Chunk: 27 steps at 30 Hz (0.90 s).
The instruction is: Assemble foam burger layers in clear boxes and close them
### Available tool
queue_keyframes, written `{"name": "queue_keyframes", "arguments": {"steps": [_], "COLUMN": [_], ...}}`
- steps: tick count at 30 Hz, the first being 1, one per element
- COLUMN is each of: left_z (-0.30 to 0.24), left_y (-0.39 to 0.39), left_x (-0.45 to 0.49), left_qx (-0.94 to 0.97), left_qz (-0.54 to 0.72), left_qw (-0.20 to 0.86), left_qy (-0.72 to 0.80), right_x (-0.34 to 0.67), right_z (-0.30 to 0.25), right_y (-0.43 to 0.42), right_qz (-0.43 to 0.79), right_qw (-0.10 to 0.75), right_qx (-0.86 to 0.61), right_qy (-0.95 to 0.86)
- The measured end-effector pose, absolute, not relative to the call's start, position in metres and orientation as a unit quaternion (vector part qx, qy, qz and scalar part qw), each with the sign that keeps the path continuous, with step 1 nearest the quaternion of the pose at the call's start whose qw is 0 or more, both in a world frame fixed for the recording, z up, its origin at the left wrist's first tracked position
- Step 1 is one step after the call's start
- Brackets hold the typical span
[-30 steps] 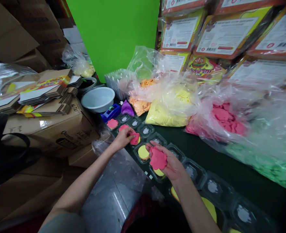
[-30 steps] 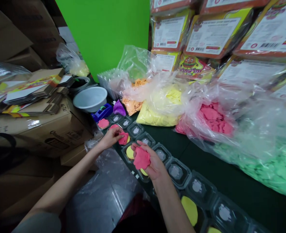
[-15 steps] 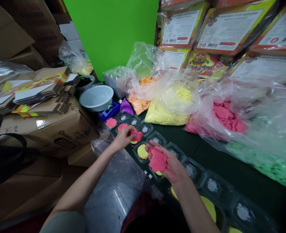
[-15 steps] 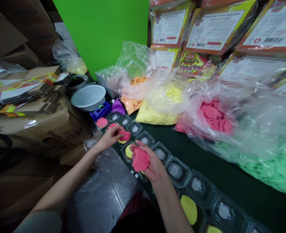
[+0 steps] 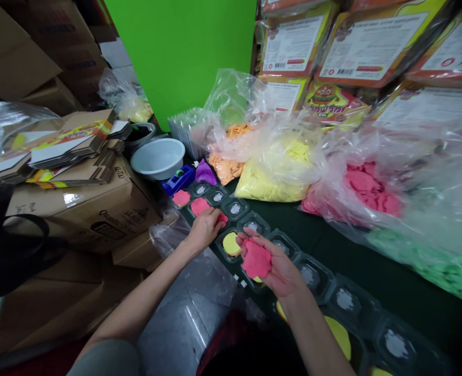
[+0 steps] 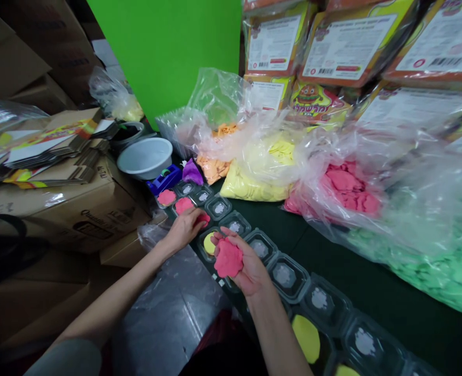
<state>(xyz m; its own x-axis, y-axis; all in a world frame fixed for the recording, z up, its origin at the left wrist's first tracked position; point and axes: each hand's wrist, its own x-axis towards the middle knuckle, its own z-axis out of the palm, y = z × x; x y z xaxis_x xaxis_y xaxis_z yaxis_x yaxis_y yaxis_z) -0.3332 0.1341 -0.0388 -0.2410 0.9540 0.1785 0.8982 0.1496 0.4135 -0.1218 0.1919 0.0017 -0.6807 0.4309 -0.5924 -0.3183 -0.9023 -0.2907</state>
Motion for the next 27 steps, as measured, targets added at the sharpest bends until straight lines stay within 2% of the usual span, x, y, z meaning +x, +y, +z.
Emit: {"name": "queue_keyframes", "arguments": {"steps": [5,11,17,20,23,25,27], "left_z": [-0.037,-0.020,-0.049,-0.044,-0.021,-0.006,0.000], "left_y": [0.144,0.133,0.127,0.127,0.125,0.124,0.125], "left_x": [-0.341,-0.357,-0.343,-0.338,-0.321,-0.300,-0.276], "left_qx": [0.602,0.629,0.647,0.648,0.637,0.601,0.552], "left_qz": [0.190,0.277,0.199,0.181,0.263,0.347,0.408], "left_qw": [0.104,0.052,0.047,0.054,0.054,0.116,0.242], "left_qy": [0.768,0.725,0.734,0.738,0.723,0.710,0.686], "right_x": [-0.121,-0.116,-0.122,-0.124,-0.125,-0.128,-0.131], "right_z": [0.000,0.003,0.002,0.001,-0.002,-0.005,-0.008], "right_y": [0.193,0.200,0.200,0.199,0.202,0.206,0.211], "right_qz": [0.919,0.906,0.910,0.907,0.909,0.903,0.891], "right_qw": [0.207,0.239,0.235,0.253,0.281,0.306,0.334], "right_qx": [-0.330,-0.348,-0.341,-0.336,-0.309,-0.299,-0.304], "right_qy": [-0.056,-0.028,0.003,0.006,-0.015,-0.032,-0.045]}}
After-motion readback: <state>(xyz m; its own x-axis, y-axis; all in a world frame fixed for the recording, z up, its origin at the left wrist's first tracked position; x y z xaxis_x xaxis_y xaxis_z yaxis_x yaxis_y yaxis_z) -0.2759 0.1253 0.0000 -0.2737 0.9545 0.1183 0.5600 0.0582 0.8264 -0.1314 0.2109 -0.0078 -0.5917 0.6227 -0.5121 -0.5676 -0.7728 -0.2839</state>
